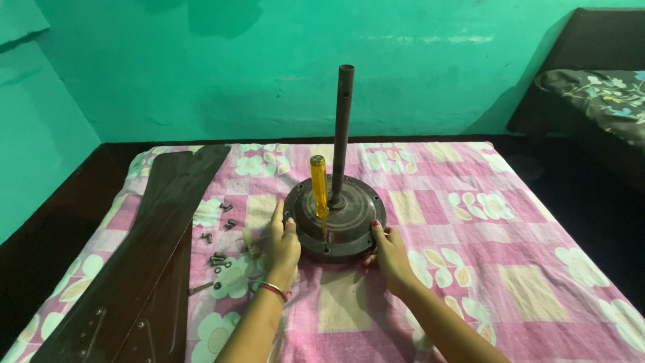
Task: The person assembles a ceiling fan motor housing on a bed. They place the motor casing and cover, insert a central rod, and secure the assembly with screws and washers using a screwdriver. Fan blades and hardware are laid out nearby.
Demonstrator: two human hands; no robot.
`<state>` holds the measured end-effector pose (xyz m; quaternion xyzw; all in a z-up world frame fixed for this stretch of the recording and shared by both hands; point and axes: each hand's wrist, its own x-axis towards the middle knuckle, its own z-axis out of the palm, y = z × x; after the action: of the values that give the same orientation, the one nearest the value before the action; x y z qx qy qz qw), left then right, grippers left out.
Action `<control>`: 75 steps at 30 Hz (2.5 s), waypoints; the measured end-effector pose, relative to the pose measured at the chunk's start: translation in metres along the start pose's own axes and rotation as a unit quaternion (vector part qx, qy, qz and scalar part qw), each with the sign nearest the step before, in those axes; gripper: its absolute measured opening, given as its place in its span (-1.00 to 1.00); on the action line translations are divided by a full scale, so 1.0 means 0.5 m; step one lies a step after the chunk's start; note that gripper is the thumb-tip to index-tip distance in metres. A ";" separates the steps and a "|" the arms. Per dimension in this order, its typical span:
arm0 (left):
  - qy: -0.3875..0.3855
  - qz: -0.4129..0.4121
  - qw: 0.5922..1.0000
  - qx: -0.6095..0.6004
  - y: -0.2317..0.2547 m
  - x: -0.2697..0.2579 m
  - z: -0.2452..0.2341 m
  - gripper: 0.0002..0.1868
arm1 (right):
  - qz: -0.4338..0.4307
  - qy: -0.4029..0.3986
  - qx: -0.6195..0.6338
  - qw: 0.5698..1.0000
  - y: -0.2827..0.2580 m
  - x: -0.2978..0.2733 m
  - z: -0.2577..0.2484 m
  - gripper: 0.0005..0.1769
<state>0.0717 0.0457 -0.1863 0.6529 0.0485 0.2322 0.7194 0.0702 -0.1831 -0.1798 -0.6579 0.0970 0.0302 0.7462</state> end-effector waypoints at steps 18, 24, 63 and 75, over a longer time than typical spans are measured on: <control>-0.178 0.047 0.960 -0.210 0.324 -0.077 0.143 -0.47 | -0.166 0.037 0.002 0.985 -0.024 0.009 0.046 -0.24; -0.205 -0.030 0.946 -0.251 0.319 -0.042 0.169 -0.45 | -0.120 -0.054 0.211 0.969 -0.034 -0.020 0.053 -0.22; -0.332 -0.088 0.912 -0.224 0.290 -0.032 0.154 -0.33 | -0.319 -0.041 -0.345 0.881 -0.090 -0.091 0.029 0.62; -0.303 -0.023 0.927 -0.222 0.325 -0.042 0.130 -0.36 | -0.305 -0.025 -0.373 0.876 -0.096 -0.106 0.036 0.63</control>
<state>0.0331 -0.0160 -0.0256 0.5143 -0.2091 0.0116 0.8316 0.0285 -0.1673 -0.1213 -0.8837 -0.1451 -0.1484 0.4195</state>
